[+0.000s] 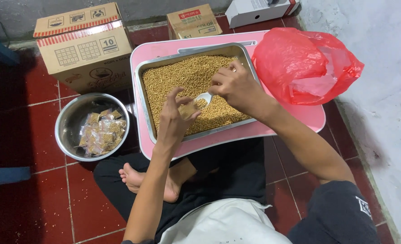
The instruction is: Filling small plastic bags with grains using a spoon and placing them into a metal bowl.
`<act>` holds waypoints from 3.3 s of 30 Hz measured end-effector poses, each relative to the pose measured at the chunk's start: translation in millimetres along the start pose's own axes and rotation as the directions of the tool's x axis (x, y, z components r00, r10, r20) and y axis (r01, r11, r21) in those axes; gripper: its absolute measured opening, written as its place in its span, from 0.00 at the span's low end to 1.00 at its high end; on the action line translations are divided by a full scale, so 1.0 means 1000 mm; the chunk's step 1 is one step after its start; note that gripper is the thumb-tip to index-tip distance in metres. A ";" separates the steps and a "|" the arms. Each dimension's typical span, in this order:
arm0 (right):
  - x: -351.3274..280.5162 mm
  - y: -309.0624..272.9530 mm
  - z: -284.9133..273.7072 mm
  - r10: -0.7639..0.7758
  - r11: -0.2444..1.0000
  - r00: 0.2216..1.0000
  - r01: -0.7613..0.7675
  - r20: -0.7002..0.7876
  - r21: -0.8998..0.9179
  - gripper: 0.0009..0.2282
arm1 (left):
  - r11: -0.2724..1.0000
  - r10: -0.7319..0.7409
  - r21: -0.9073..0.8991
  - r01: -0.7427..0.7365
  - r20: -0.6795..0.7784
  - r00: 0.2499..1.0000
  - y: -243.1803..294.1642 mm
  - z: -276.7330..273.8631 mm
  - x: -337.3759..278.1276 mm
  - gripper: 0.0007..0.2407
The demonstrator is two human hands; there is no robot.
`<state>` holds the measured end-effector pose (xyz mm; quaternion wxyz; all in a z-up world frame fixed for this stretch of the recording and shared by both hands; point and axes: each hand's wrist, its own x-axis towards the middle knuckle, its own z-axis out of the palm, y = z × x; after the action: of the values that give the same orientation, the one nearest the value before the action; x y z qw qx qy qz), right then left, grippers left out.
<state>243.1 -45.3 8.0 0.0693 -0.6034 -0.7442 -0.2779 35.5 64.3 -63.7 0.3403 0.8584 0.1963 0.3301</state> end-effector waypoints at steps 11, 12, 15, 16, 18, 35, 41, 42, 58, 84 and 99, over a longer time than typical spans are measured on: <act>0.032 -0.029 -0.024 -0.170 0.962 0.981 0.187 0.099 -0.201 0.07 | 1.000 -0.001 -0.014 -0.001 -0.093 0.996 -0.007 0.023 -0.007 0.35; 0.034 -0.033 -0.025 -0.184 0.955 0.976 0.206 0.120 -0.213 0.08 | 1.000 0.009 -0.004 -0.010 -0.117 0.993 -0.008 0.025 -0.007 0.36; 0.041 -0.042 -0.025 -0.180 0.938 0.972 0.215 0.149 -0.271 0.06 | 1.000 0.029 0.013 -0.027 -0.173 0.984 -0.006 0.025 -0.008 0.34; 0.046 -0.042 -0.034 -0.180 0.938 0.972 0.215 0.149 -0.271 0.06 | 1.000 0.029 0.014 -0.027 -0.173 0.984 -0.004 0.024 -0.008 0.34; 0.057 -0.043 -0.052 -0.175 0.938 0.976 0.205 0.128 -0.280 0.04 | 0.999 -0.014 -0.033 0.008 -0.186 0.982 0.000 0.020 -0.007 0.34; -0.065 0.025 0.066 0.313 0.949 0.897 -0.312 0.312 -0.056 0.05 | 0.844 -0.355 -0.492 0.213 -0.215 0.910 -0.005 -0.002 -0.012 0.31; -0.069 -0.002 0.073 0.405 0.843 0.871 -0.473 0.277 0.255 0.08 | 0.783 -0.423 -0.571 0.247 -0.197 0.884 0.016 -0.002 -0.004 0.31; -0.063 -0.010 0.065 0.439 0.741 0.873 -0.485 0.212 0.465 0.11 | 0.765 -0.449 -0.585 0.269 -0.184 0.875 0.024 -0.002 -0.001 0.30; 0.005 -0.085 0.008 0.688 -0.109 0.674 -0.270 0.269 0.957 0.06 | 0.683 -0.452 -0.700 0.208 -0.182 0.873 0.058 -0.005 0.005 0.18; -0.028 -0.087 0.025 0.632 -0.070 0.747 -0.212 0.207 0.975 0.01 | 0.877 -0.218 -0.462 0.131 -0.140 0.966 0.043 -0.002 -0.013 0.13; -0.113 0.014 -0.112 0.853 0.505 0.508 -0.740 -0.123 0.443 0.05 | 0.893 -0.448 -0.326 0.311 -0.567 0.691 -0.054 -0.163 -0.036 0.10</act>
<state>259.7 -197.0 56.4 0.4144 -0.8042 -0.3873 -0.1779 -109.5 155.8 -28.5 0.4021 0.5988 0.4372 0.5373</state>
